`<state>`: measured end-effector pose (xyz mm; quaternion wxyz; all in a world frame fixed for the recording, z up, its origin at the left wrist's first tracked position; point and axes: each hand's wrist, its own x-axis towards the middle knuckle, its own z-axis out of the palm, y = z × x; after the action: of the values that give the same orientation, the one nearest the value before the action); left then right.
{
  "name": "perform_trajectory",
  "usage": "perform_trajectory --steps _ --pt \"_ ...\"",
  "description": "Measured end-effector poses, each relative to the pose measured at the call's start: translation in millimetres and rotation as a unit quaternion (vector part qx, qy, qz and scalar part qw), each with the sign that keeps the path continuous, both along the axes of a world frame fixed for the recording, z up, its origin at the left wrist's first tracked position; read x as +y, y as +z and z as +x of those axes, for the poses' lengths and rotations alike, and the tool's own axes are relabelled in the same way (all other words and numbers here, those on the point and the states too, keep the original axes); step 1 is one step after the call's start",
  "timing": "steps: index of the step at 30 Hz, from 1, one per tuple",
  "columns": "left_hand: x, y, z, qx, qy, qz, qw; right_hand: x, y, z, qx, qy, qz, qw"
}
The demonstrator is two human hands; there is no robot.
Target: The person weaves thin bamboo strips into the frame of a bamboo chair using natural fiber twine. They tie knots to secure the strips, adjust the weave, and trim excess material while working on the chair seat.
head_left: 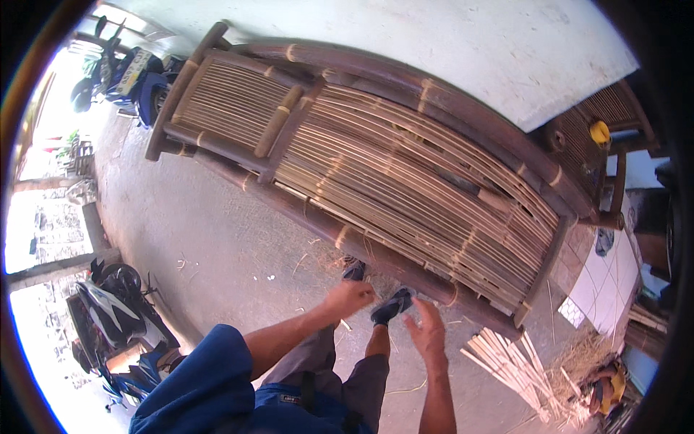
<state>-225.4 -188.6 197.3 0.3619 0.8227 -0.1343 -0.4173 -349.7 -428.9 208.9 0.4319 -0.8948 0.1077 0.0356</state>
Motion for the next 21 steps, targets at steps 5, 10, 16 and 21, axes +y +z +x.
perform_trajectory --steps 5,10,16,21 --pt "-20 23 -8 0.011 -0.035 -0.020 0.999 35 6 18 0.180 -0.008 0.188 0.966" --pt "-7 12 -6 -0.025 -0.038 -0.016 0.999 21 6 12 0.191 -0.005 0.147 0.971" --pt "4 -4 2 -0.003 0.066 -0.005 0.998 -2 -3 3 0.175 0.027 0.066 0.982" --pt "8 -1 12 0.006 0.113 0.026 0.993 -12 0 1 0.215 -0.048 0.113 0.969"
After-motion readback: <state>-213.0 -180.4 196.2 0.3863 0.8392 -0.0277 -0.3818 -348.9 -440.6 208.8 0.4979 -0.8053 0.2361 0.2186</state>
